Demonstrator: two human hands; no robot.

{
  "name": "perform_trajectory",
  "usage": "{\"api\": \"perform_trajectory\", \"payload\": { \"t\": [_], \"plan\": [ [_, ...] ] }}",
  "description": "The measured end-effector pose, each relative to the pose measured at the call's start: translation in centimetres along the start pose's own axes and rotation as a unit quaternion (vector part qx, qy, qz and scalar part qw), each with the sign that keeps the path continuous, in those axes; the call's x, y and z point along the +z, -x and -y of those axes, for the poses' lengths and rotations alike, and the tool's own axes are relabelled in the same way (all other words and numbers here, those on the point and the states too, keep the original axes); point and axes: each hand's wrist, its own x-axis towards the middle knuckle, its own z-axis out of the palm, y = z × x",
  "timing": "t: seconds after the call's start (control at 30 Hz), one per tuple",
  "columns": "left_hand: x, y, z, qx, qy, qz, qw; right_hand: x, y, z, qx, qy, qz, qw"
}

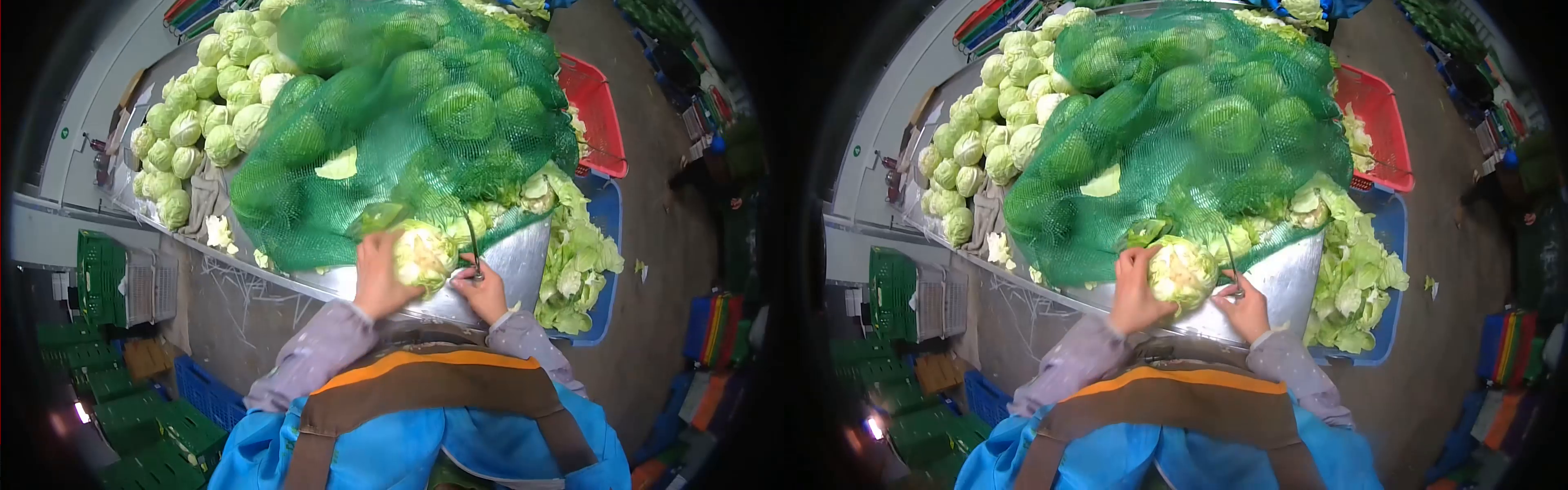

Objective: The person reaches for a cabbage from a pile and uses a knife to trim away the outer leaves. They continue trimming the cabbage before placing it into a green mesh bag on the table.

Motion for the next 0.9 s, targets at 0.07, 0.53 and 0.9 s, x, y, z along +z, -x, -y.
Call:
{"api": "perform_trajectory", "payload": {
  "t": [0.07, 0.53, 0.9],
  "plan": [
    [1.1, -0.6, 0.2, -0.007, 0.036, 0.01, 0.999, -1.2, 1.5, 0.6, -0.124, 0.249, -0.095, 0.956],
    [0.7, -0.9, -2.1, -0.084, 0.012, 0.242, 0.966, -1.9, 6.0, 6.2, -0.036, 0.331, -0.03, 0.942],
    [4.2, 0.3, -2.1, -0.05, 0.084, 0.119, 0.988, -0.4, 5.0, 5.6, -0.097, 0.393, -0.062, 0.912]
  ]
}}
